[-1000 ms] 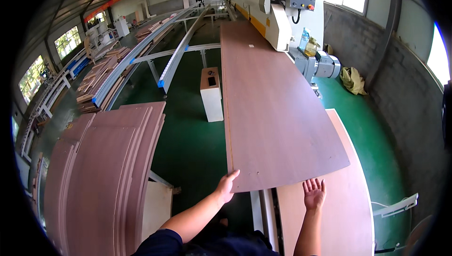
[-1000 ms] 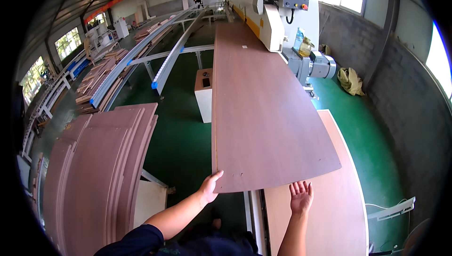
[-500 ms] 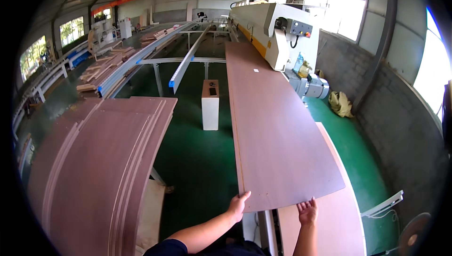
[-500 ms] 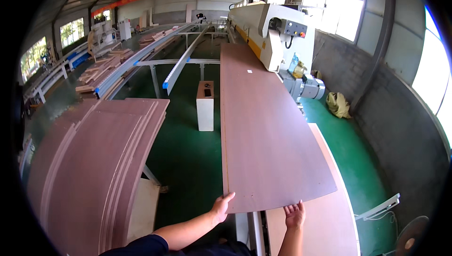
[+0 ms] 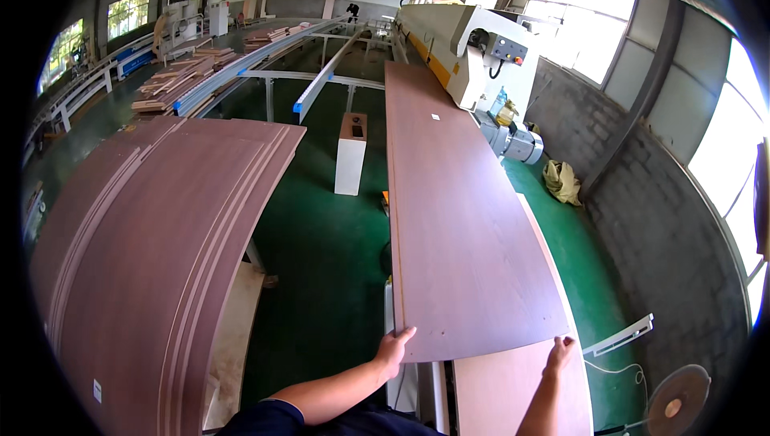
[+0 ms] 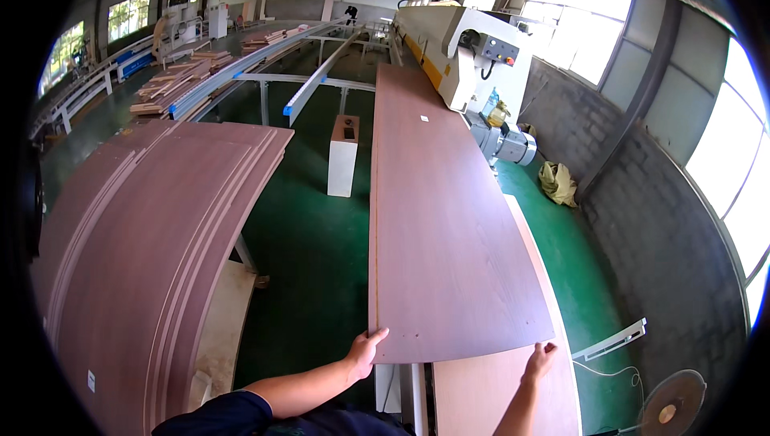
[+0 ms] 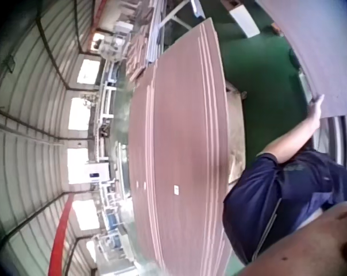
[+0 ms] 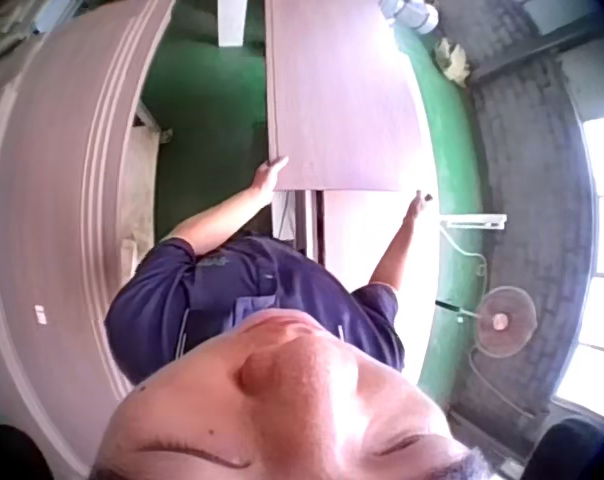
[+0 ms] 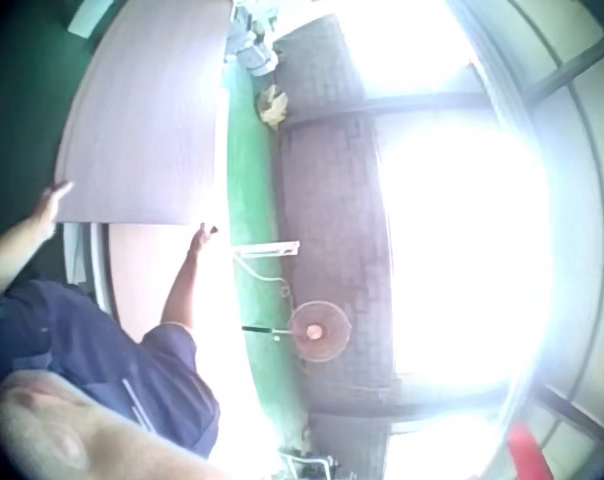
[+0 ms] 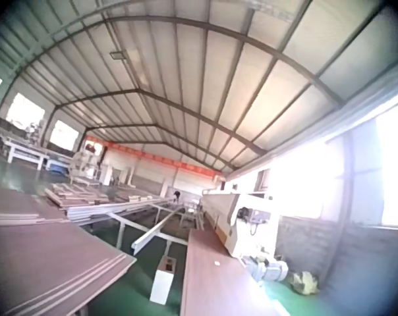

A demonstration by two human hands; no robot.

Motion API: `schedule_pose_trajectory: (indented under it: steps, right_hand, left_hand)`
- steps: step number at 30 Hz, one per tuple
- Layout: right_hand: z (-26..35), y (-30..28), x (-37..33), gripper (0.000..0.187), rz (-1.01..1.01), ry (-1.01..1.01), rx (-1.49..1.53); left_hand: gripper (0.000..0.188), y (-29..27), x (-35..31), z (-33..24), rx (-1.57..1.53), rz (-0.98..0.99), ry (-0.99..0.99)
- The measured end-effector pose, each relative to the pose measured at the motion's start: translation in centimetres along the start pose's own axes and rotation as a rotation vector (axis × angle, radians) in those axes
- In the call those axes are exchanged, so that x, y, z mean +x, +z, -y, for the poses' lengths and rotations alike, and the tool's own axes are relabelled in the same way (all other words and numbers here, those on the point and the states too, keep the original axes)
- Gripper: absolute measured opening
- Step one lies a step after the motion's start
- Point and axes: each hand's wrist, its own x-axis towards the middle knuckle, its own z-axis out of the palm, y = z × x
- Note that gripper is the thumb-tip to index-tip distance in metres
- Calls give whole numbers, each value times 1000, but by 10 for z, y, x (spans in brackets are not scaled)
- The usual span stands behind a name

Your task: The person picks up wooden panels from a stack and feeds them into an edge banding machine by hand, then retrieves the processed panels and stacks them onto a pile.

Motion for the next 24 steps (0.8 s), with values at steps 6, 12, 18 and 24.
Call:
schedule_pose_trajectory:
  steps: [6,12,18,24]
  right_hand:
    - [-25,-65,59,52,-28,-171,-643]
    - [-56,-101,75,59,242,-182,-767]
    - [-93,-128,80,53,453,-171,-648]
    - [-138,-178,64,59,400,-175,-619]
  left_hand:
    - [45,-3,-65,22,-22,22,-25]
    - [39,-9,-125,45,4,7,-48]
    - [48,-14,-178,76,-27,31,-83]
    - [48,-21,-231,110,0,9,-100]
